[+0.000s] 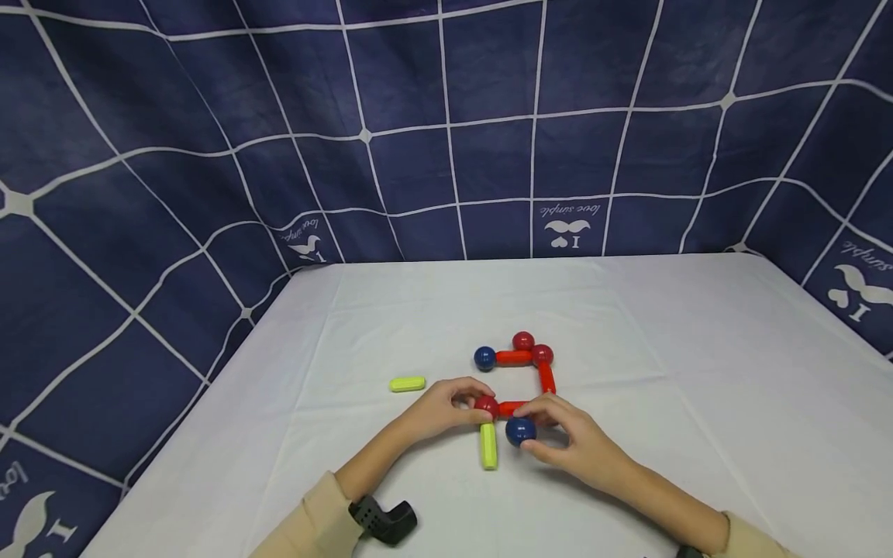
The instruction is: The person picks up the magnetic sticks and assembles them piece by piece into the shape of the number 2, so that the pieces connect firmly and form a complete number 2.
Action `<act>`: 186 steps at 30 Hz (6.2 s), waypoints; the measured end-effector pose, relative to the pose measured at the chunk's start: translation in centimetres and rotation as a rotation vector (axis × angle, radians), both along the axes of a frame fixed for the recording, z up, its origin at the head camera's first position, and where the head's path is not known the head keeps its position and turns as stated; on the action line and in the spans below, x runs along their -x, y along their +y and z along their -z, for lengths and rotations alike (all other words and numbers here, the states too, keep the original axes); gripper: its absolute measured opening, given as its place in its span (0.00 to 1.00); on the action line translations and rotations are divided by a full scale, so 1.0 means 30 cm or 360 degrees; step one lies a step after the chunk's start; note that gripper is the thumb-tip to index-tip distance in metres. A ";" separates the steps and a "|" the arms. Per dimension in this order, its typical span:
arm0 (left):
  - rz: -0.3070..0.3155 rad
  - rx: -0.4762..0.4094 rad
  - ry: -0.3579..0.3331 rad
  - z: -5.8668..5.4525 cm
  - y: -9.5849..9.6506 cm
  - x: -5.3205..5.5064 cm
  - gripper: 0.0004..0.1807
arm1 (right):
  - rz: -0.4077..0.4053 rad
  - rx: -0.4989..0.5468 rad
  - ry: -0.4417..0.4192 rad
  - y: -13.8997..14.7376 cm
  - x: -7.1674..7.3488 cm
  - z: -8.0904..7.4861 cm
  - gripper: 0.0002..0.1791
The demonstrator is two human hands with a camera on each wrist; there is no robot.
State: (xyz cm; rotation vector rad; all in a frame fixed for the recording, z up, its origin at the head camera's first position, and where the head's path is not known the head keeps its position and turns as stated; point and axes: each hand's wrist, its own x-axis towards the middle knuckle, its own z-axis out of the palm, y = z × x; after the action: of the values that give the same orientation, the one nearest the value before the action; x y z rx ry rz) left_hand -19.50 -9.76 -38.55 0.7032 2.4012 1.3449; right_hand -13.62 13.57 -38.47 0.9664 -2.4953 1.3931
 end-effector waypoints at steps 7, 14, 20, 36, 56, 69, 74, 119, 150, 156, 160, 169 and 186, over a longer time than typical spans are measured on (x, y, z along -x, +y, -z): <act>-0.0020 -0.0011 0.0013 0.012 -0.005 0.013 0.16 | -0.0233 -0.0008 -0.0157 -0.006 -0.035 0.023 0.14; -0.0016 -0.0024 0.0010 0.001 0.002 0.022 0.15 | -0.0375 0.0010 -0.0251 -0.018 -0.045 0.031 0.14; -0.0038 -0.0074 -0.0063 0.002 0.005 0.024 0.15 | -0.0450 -0.0053 -0.0235 -0.034 -0.054 0.028 0.15; -0.0032 -0.0137 -0.0084 0.011 0.003 0.011 0.15 | -0.0371 -0.0177 -0.0225 -0.062 -0.058 0.027 0.16; -0.0005 -0.0137 -0.0117 0.020 0.000 0.006 0.16 | -0.0442 -0.0153 -0.0241 -0.049 -0.044 0.031 0.15; -0.0033 -0.0092 -0.0156 0.010 0.001 0.012 0.18 | 0.0146 -0.0260 0.0243 0.057 0.058 -0.016 0.13; -0.0040 -0.0082 -0.0163 0.010 0.001 0.014 0.18 | 0.0281 -0.0382 0.0180 0.087 0.085 -0.014 0.15; -0.0169 0.0335 0.0245 -0.015 -0.330 0.109 0.26 | 0.0208 -0.0307 -0.0196 0.130 0.126 0.065 0.18; -0.0248 0.0077 0.0339 -0.063 -0.191 0.058 0.13 | 0.0210 -0.0300 -0.0215 0.130 0.131 0.061 0.19; -0.0054 0.0035 0.0361 -0.090 -0.094 -0.018 0.12 | 0.0210 -0.0304 -0.0231 0.130 0.133 0.055 0.19; 0.0046 -0.0009 0.0383 -0.099 -0.029 -0.082 0.12 | 0.0213 -0.0310 -0.0245 0.128 0.134 0.055 0.20; 0.0086 0.0174 0.0556 -0.067 0.064 -0.168 0.08 | 0.0204 -0.0305 -0.0212 0.132 0.134 0.065 0.19; 0.0267 0.0441 0.0791 -0.040 0.120 -0.217 0.07 | 0.0197 -0.0264 -0.0160 0.140 0.134 0.052 0.18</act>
State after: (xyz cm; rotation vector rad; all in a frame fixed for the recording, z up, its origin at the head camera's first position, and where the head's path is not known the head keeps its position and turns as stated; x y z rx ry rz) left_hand -13.00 -6.16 -37.36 1.2398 2.7446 0.8150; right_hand -17.62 17.76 -40.04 0.7701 -2.7287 1.2442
